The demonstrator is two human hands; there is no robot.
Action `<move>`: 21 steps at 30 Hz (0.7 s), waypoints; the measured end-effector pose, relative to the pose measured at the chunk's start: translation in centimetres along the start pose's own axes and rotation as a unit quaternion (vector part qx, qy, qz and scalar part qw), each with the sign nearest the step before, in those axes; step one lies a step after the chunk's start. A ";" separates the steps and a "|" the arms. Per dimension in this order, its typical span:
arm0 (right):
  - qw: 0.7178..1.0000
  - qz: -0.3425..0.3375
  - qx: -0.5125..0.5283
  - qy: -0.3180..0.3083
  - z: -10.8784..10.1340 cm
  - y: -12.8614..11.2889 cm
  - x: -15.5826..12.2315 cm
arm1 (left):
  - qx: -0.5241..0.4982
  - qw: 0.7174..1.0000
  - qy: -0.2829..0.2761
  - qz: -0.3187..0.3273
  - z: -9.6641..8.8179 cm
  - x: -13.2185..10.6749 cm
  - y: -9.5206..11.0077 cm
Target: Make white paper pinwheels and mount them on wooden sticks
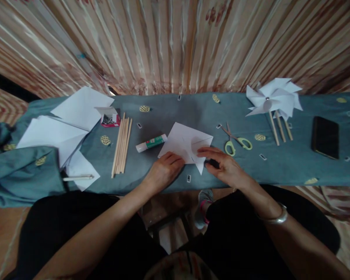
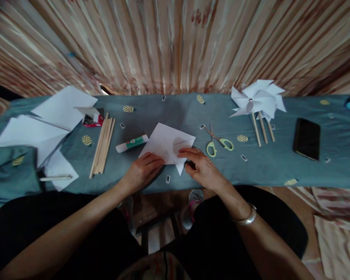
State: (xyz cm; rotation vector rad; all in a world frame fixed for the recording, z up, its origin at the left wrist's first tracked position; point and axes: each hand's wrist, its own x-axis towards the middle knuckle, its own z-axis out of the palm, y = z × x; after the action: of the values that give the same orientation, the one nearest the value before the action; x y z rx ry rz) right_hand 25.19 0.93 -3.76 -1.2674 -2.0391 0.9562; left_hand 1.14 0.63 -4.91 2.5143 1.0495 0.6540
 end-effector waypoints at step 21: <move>0.990 0.013 -0.091 0.103 3.0 -1.7 2.6 | -0.119 0.991 0.052 -0.033 0.6 -0.4 -0.6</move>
State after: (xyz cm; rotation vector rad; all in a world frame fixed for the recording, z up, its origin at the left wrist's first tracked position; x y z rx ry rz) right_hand 21.01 1.96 -3.93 -1.4269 -1.9860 0.6320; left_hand 0.90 0.69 -5.77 2.2527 1.0181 0.8460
